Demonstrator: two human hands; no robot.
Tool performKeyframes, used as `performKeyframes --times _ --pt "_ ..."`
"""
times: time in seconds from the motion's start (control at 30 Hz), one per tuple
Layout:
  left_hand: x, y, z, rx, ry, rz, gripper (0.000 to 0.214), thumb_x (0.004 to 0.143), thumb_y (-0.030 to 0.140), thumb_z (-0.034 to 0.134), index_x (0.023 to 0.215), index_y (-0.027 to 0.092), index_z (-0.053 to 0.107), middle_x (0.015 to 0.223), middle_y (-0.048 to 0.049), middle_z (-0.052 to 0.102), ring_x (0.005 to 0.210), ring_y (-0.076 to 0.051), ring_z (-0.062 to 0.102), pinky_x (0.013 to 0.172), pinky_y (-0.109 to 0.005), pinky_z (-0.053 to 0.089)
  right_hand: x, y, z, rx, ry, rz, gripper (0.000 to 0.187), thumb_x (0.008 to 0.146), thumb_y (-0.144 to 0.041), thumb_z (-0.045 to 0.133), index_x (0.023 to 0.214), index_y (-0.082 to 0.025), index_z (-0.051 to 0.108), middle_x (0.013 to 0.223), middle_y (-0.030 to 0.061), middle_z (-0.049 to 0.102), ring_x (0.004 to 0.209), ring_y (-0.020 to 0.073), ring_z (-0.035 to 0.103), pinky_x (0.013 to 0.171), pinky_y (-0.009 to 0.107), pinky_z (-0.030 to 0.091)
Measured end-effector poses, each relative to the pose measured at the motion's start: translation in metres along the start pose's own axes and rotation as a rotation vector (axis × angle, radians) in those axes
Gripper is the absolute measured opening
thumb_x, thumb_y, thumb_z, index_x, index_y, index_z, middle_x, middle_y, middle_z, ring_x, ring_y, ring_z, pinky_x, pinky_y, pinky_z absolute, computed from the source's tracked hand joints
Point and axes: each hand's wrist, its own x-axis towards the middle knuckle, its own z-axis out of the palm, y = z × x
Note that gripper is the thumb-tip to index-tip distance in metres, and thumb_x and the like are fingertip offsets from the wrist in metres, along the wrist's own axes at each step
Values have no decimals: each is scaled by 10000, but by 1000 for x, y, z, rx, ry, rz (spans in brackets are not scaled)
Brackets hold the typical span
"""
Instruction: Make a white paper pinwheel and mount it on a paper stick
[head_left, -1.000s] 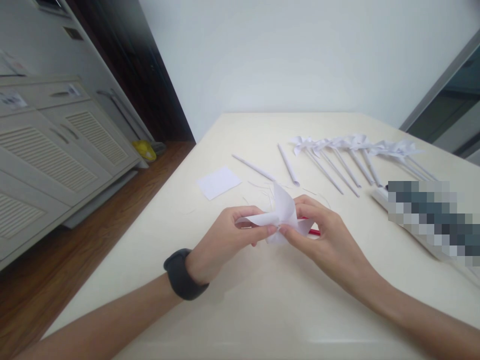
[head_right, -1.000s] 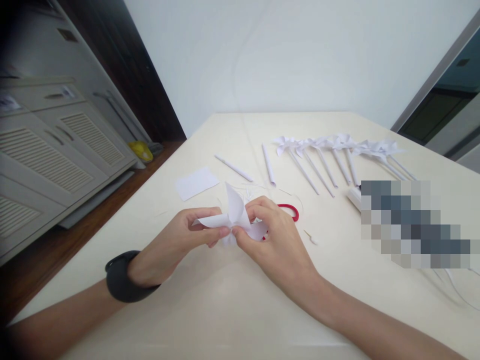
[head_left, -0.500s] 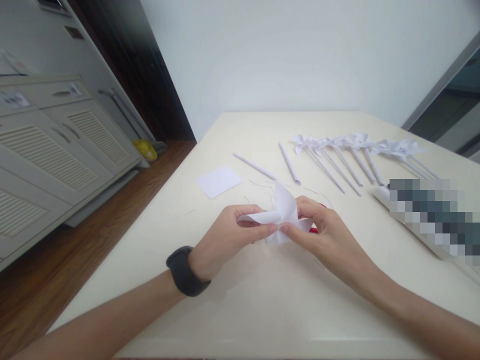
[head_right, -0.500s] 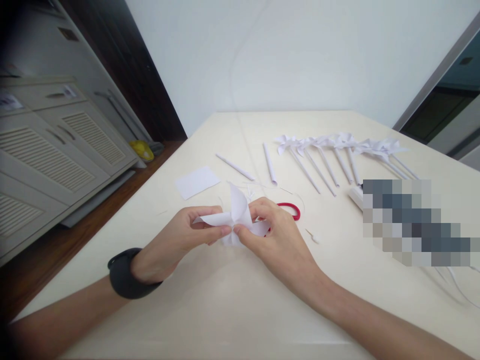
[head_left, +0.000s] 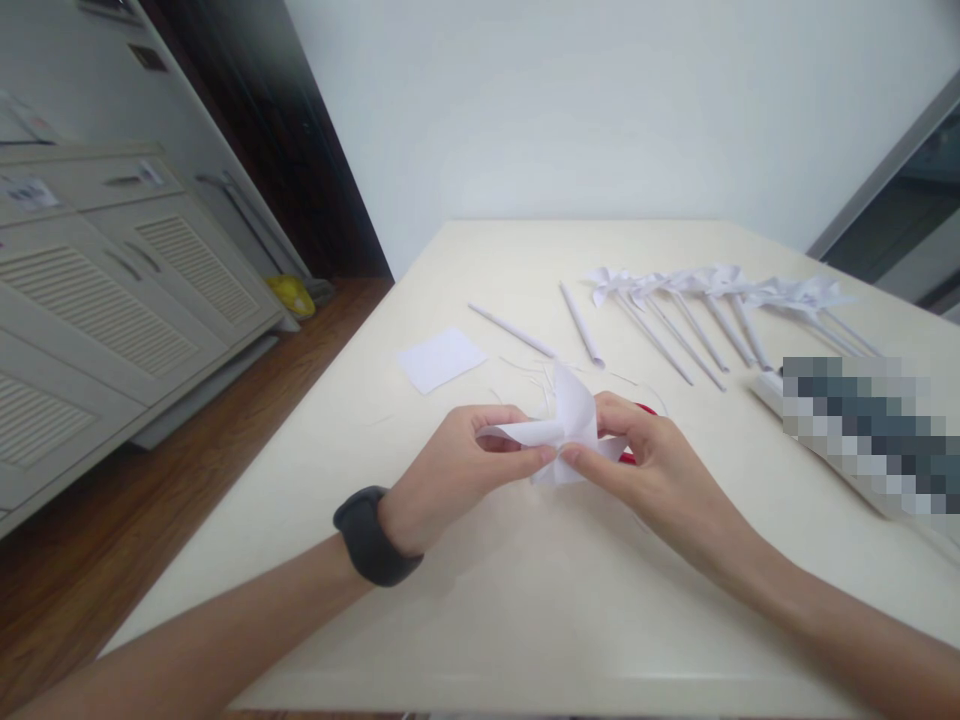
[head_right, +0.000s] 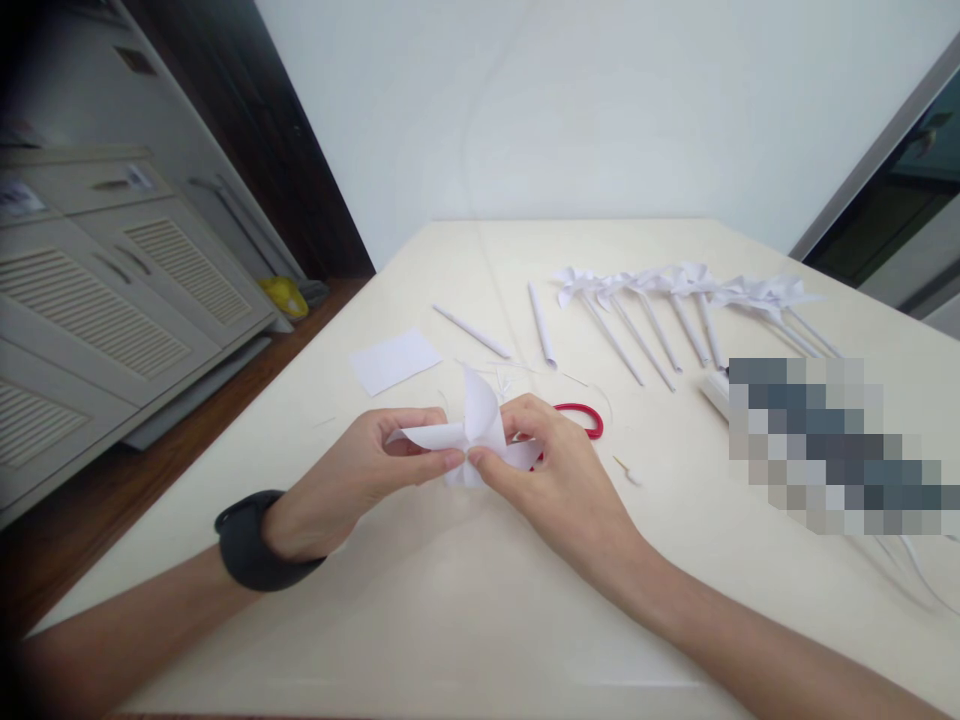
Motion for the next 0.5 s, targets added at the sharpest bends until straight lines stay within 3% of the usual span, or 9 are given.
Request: performKeyframes --times 0.27,0.5 --pt "0 -2 -4 90 23 26 200 722 357 602 750 160 587 693 0 578 669 -153 562 590 -247 407 -1 -3 -2 -42 -42 12 85 813 -284 497 795 -207 530 926 8 571 813 159 532 627 276 400" --pt "-1 5 -2 3 11 46 125 698 264 637 727 150 594 767 4 564 723 -137 557 636 -228 426 1 -2 0 -20 -1 -21 115 812 -247 502 711 -195 498 890 -5 563 762 126 514 578 254 374"
